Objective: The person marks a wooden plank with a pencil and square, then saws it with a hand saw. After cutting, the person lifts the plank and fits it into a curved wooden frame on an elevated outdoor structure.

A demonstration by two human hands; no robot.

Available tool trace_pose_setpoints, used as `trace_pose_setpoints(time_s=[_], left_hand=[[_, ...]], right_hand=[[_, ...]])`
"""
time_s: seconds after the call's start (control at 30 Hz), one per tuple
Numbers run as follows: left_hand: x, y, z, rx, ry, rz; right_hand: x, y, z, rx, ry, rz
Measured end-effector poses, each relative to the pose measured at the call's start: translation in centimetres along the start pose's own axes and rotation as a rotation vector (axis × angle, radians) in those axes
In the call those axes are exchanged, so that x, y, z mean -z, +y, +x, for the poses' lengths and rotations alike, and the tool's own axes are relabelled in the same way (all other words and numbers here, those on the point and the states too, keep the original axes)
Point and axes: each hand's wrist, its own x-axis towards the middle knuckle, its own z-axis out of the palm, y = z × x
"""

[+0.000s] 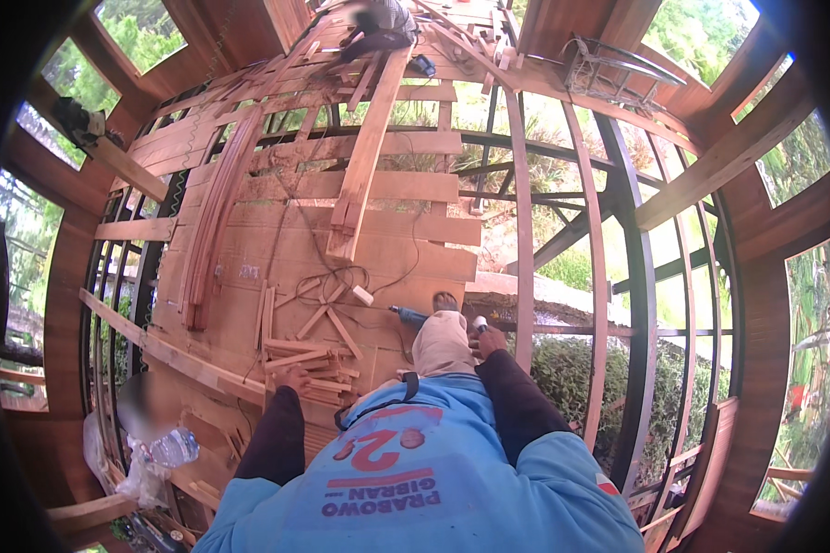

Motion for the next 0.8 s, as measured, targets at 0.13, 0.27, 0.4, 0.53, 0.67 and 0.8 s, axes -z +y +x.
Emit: trace_pose_setpoints(time_s=[0.13, 0.27, 0.4, 0.53, 0.67, 0.8], left_hand=[[-10.1, 0.0, 4.2, 0.067, 0.037, 0.161], [-13.7, 5.1, 8.2, 0.114, 0.097, 0.140], [-22.9, 8.9, 14.9, 0.171, 0.150, 0.182], [-19.9, 19.5, 21.3, 0.229, 0.055, 0.135], [-35.1, 25.5, 25.8, -0.041, -0.075, 0.070], [-45.9, 33.0, 28.5, -0.126, -0.051, 0.324]], right_hand=[[3.4, 1.1, 9.8, -0.093, 0.120, 0.009], [-0.5, -3.0, 17.8, 0.321, -0.001, -1.542], [3.2, -11.5, 28.0, 0.217, 0.023, -1.419], [-10.3, -29.3, 31.7, 0.013, -0.008, -0.435], [-8.8, -44.4, 35.6, 0.155, 0.023, -0.342], [-10.7, -51.6, 37.8, 0.206, 0.066, -0.177]])
